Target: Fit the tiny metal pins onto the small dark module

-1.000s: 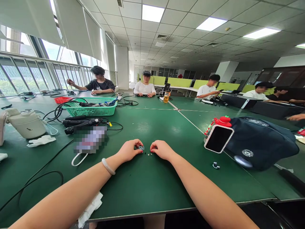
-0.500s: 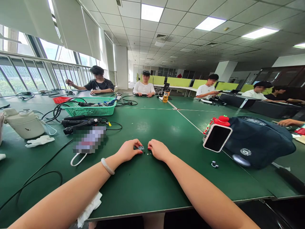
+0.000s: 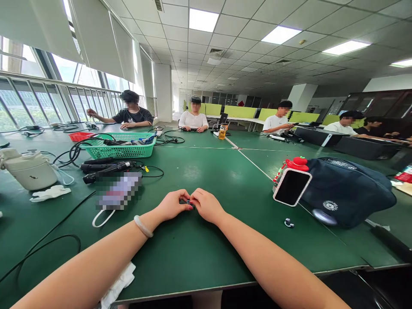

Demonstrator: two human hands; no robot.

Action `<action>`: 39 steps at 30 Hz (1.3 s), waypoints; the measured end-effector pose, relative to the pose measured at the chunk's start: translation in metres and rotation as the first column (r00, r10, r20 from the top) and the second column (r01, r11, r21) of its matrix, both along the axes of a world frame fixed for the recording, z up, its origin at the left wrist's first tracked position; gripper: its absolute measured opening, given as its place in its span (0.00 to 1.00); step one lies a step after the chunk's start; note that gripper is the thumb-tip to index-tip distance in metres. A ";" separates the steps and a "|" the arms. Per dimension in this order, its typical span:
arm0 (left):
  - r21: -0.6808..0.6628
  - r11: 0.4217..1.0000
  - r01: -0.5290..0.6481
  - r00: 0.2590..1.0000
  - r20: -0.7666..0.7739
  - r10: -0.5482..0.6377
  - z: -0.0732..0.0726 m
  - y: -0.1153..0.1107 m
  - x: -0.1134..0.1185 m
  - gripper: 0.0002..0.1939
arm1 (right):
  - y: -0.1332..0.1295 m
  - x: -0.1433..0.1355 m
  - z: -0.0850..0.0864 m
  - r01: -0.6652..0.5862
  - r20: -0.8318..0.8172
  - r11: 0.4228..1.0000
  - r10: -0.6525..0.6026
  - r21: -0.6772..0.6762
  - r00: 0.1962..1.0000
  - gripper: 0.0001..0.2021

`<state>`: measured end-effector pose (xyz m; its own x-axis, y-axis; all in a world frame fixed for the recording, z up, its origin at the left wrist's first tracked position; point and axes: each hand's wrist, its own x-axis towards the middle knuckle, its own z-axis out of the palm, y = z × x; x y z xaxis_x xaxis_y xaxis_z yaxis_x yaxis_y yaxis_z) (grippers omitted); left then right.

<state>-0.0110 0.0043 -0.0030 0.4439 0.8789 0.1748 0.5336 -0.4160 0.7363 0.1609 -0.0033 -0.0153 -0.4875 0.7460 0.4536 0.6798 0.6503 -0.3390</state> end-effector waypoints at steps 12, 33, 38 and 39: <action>0.102 0.995 -0.012 0.999 -0.032 0.015 0.005 -0.004 0.001 0.08 | 0.003 0.008 0.001 0.091 -0.092 0.974 -0.112 -0.206 0.989 0.11; 0.169 0.986 -0.003 0.993 -0.116 0.023 0.005 -0.005 0.002 0.08 | 0.008 0.007 -0.002 0.076 -0.042 0.979 -0.086 -0.188 0.995 0.12; 0.182 0.981 -0.061 0.990 -0.118 0.083 0.005 -0.003 0.001 0.08 | 0.012 0.019 0.000 0.057 -0.050 0.978 -0.068 -0.202 0.996 0.08; 0.186 0.979 -0.083 0.987 -0.119 0.106 0.004 -0.002 0.001 0.09 | 0.013 0.022 0.001 0.062 -0.044 0.976 -0.073 -0.207 0.996 0.08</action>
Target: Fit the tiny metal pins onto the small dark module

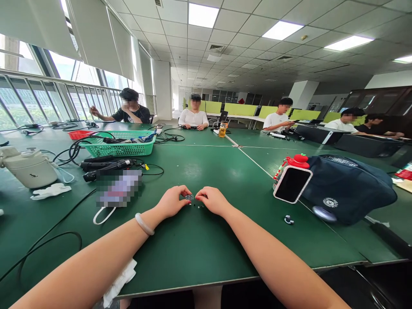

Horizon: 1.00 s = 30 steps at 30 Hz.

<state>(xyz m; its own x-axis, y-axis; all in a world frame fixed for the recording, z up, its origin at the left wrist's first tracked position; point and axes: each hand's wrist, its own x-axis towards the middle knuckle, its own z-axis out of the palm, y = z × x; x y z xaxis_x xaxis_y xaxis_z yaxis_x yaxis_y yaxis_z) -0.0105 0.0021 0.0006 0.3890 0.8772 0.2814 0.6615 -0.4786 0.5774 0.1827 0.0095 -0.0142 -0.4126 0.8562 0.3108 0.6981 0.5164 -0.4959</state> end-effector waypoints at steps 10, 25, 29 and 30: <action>-0.076 0.996 -0.041 0.999 0.000 0.041 -0.006 0.004 -0.002 0.11 | -0.002 0.006 0.002 -0.010 0.016 0.987 0.013 -0.162 1.000 0.05; -0.056 0.998 -0.013 1.000 0.000 0.013 -0.004 0.003 -0.001 0.09 | -0.009 -0.011 0.001 -0.008 -0.028 1.000 0.007 -0.024 1.000 0.05; -0.049 0.999 -0.016 1.000 0.010 0.017 -0.002 0.001 0.000 0.09 | -0.010 -0.010 0.000 0.030 -0.157 0.994 -0.047 -0.109 0.986 0.03; -0.039 0.999 -0.015 1.000 0.011 0.015 -0.001 0.001 0.001 0.09 | -0.009 -0.010 -0.001 0.023 -0.193 0.992 -0.046 -0.121 0.980 0.02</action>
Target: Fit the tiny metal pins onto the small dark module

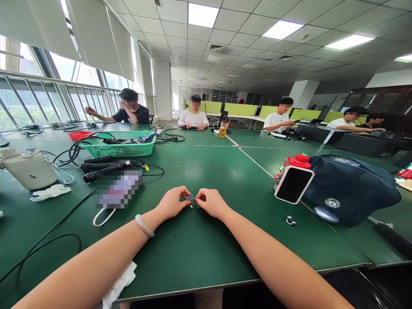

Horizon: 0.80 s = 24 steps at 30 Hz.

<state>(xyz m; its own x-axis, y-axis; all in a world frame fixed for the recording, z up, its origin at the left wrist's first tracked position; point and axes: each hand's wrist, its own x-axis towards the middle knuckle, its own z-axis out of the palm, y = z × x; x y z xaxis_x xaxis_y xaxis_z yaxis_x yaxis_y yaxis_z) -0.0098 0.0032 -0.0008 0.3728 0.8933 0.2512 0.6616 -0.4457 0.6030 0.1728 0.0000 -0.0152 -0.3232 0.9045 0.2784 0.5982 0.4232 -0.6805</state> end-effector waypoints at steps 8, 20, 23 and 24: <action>0.073 0.997 0.034 0.999 -0.019 -0.033 0.005 -0.004 0.001 0.08 | 0.003 -0.005 -0.007 -0.097 -0.334 0.982 0.037 -0.164 0.942 0.06; 0.017 0.997 0.079 0.990 0.120 -0.080 0.005 -0.004 0.001 0.09 | -0.002 -0.007 -0.002 -0.076 -0.279 0.993 0.047 -0.093 0.959 0.01; -0.110 0.986 0.128 0.948 0.305 -0.090 0.001 0.001 0.000 0.12 | -0.006 -0.006 0.003 -0.037 -0.073 0.989 0.048 0.141 0.996 0.03; -0.163 0.975 0.154 0.926 0.368 -0.085 -0.001 0.003 0.000 0.13 | -0.007 -0.006 0.005 -0.044 -0.006 0.972 0.047 0.229 0.999 0.05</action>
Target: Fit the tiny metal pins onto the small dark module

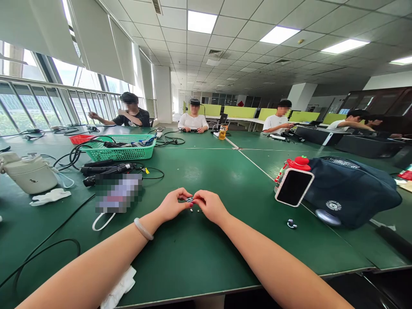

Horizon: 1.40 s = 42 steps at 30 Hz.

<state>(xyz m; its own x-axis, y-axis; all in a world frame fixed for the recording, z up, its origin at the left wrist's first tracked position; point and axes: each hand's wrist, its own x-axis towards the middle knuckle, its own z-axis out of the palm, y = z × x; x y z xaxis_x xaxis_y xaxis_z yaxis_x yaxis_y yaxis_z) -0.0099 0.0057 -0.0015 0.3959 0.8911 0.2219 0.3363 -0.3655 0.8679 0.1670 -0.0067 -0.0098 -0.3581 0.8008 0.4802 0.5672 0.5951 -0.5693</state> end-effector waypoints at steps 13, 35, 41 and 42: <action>-0.272 0.962 -0.007 0.974 0.218 0.069 -0.008 0.008 -0.002 0.19 | 0.001 0.005 0.007 0.100 0.232 0.988 -0.126 0.121 0.965 0.12; -0.163 0.985 -0.058 0.998 0.008 0.060 -0.020 0.014 -0.002 0.15 | 0.008 0.008 -0.001 0.068 0.450 0.994 -0.098 0.083 0.888 0.06; -0.155 0.988 -0.022 0.997 -0.074 0.011 -0.015 0.010 0.000 0.13 | 0.003 0.005 0.009 0.023 0.428 0.980 -0.106 0.196 0.898 0.07; -0.149 0.989 -0.012 0.997 -0.072 0.001 -0.015 0.009 0.001 0.12 | 0.003 0.003 0.009 0.007 0.450 0.978 -0.103 0.210 0.887 0.07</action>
